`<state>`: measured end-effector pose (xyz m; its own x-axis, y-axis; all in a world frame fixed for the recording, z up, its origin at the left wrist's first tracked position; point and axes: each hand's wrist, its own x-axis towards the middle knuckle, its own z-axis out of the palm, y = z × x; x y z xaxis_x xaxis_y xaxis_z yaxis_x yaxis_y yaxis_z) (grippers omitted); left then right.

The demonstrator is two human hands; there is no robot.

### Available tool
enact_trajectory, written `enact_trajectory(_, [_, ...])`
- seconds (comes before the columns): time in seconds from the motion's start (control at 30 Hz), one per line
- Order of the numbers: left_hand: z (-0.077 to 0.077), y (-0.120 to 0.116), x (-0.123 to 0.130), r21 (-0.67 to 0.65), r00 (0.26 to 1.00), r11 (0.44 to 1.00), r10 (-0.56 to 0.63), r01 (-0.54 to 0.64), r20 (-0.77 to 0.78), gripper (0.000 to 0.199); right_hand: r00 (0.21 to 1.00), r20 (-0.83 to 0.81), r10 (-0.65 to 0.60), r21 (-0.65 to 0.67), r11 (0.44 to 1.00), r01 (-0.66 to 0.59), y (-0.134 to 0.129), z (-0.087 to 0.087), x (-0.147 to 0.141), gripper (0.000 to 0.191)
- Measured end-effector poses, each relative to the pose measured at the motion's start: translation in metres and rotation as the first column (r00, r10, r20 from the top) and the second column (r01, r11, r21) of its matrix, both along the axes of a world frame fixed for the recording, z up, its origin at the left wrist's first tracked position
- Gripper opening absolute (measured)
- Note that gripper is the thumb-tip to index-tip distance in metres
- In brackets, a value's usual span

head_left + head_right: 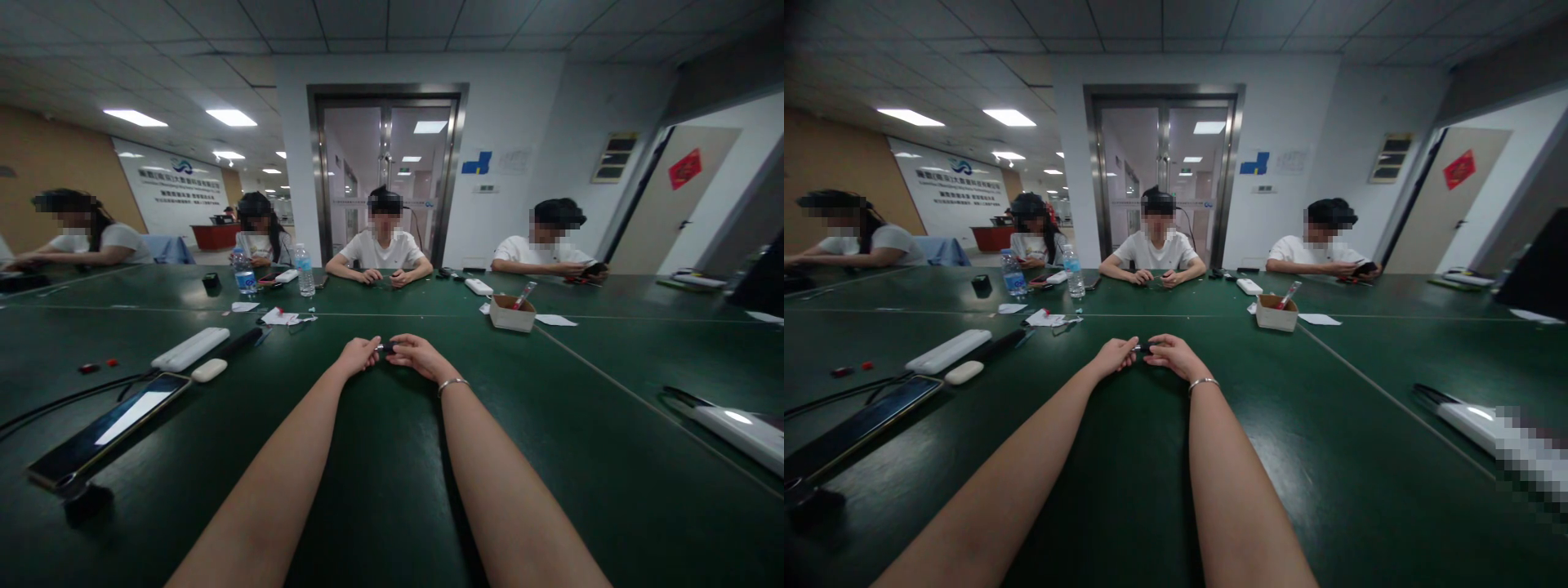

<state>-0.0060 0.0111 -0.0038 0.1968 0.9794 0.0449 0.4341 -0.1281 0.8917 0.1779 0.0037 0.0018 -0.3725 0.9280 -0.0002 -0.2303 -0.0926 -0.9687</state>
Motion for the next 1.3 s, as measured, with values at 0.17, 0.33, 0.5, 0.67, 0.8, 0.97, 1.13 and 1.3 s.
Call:
enact_trajectory(0.17, [-0.0008, -0.0001, -0.0007, 0.001, 0.999, 0.999, -0.037, 0.037, 0.039, 0.052, 1.000, -0.002, -0.008, -0.009, 1.000, 0.008, 0.0009, -0.0007, -0.0001, 0.022])
enact_trajectory(0.33, [-0.0014, 0.0000, -0.0006, -0.001, 0.994, 0.998, -0.056, 0.056, 0.090, 0.048, 1.000, 0.008, -0.026, -0.026, 0.999, 0.026, 0.0004, 0.0008, -0.0012, 0.019])
enact_trajectory(0.5, [-0.0032, 0.0014, -0.0014, 0.019, 0.989, 0.998, -0.064, 0.062, 0.133, 0.040, 0.999, 0.007, -0.046, -0.036, 0.998, 0.046, 0.0006, 0.0012, -0.0023, 0.017])
enact_trajectory(0.67, [-0.0021, -0.0014, -0.0028, 0.046, 0.982, 0.996, -0.085, 0.079, 0.166, 0.030, 0.999, 0.007, -0.044, -0.040, 0.998, 0.044, 0.0012, 0.0008, -0.0022, 0.015])
enact_trajectory(0.8, [-0.0011, -0.0034, -0.0034, 0.077, 0.974, 0.992, -0.117, 0.104, 0.194, 0.025, 0.999, 0.012, -0.040, -0.035, 0.999, 0.040, 0.0015, 0.0003, -0.0019, 0.015])
enact_trajectory(0.97, [-0.0011, -0.0043, -0.0027, 0.119, 0.969, 0.986, -0.138, 0.115, 0.205, 0.024, 0.999, 0.013, -0.047, -0.044, 0.998, 0.047, 0.0012, 0.0006, -0.0022, 0.014])
enact_trajectory(1.13, [0.0003, -0.0065, -0.0019, 0.071, 0.961, 0.988, -0.148, 0.135, 0.234, 0.027, 0.999, 0.011, -0.037, -0.043, 0.998, 0.038, 0.0016, 0.0007, -0.0022, 0.013])
enact_trajectory(1.3, [0.0008, -0.0071, -0.0017, 0.071, 0.951, 0.988, -0.153, 0.139, 0.267, 0.027, 0.999, 0.021, -0.043, -0.043, 0.998, 0.044, 0.0017, 0.0008, -0.0025, 0.014])
